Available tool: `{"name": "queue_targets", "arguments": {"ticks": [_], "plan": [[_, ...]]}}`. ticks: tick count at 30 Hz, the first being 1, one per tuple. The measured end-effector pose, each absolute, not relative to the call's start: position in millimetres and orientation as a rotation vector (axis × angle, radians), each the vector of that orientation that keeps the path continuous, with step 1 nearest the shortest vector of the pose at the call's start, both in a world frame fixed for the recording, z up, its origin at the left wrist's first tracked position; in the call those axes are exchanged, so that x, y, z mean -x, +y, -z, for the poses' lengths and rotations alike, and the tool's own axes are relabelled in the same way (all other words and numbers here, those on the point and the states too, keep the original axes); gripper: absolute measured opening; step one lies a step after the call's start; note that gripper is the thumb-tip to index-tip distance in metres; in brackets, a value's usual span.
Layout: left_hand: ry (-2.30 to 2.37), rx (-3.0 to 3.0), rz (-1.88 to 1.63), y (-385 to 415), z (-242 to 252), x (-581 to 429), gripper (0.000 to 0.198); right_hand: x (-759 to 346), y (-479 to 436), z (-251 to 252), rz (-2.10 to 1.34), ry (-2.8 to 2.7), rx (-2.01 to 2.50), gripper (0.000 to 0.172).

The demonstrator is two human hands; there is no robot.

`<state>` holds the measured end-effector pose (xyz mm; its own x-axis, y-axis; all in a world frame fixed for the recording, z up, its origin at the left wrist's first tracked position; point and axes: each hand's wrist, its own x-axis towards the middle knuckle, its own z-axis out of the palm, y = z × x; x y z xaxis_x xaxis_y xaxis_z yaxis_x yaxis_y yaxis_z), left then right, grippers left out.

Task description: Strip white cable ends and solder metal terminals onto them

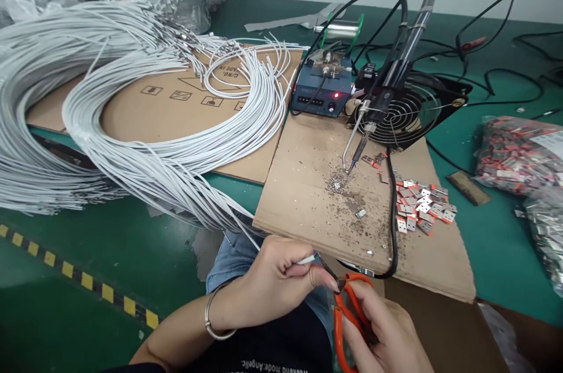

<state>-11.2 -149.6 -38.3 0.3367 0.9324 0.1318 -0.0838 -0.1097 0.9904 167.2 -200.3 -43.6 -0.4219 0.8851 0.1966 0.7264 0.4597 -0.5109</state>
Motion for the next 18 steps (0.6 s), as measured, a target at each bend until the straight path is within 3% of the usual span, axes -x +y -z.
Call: {"name": "queue_targets", "arguments": {"ticks": [10, 14, 18], "plan": [[0.808, -0.985, -0.947, -146, 35, 12, 0.057, -157, -207, 49, -1.012, -1.535, 1.535, 0.022], [0.701, -0.897, -0.966, -147, 38, 17, 0.050, -170, -205, 50, -0.973, -1.504, 1.586, 0.027], [0.639, -0.849, -0.975, -148, 42, 19, 0.043, -191, -201, 53, -0.829, -1.840, 1.526, 0.024]]}}
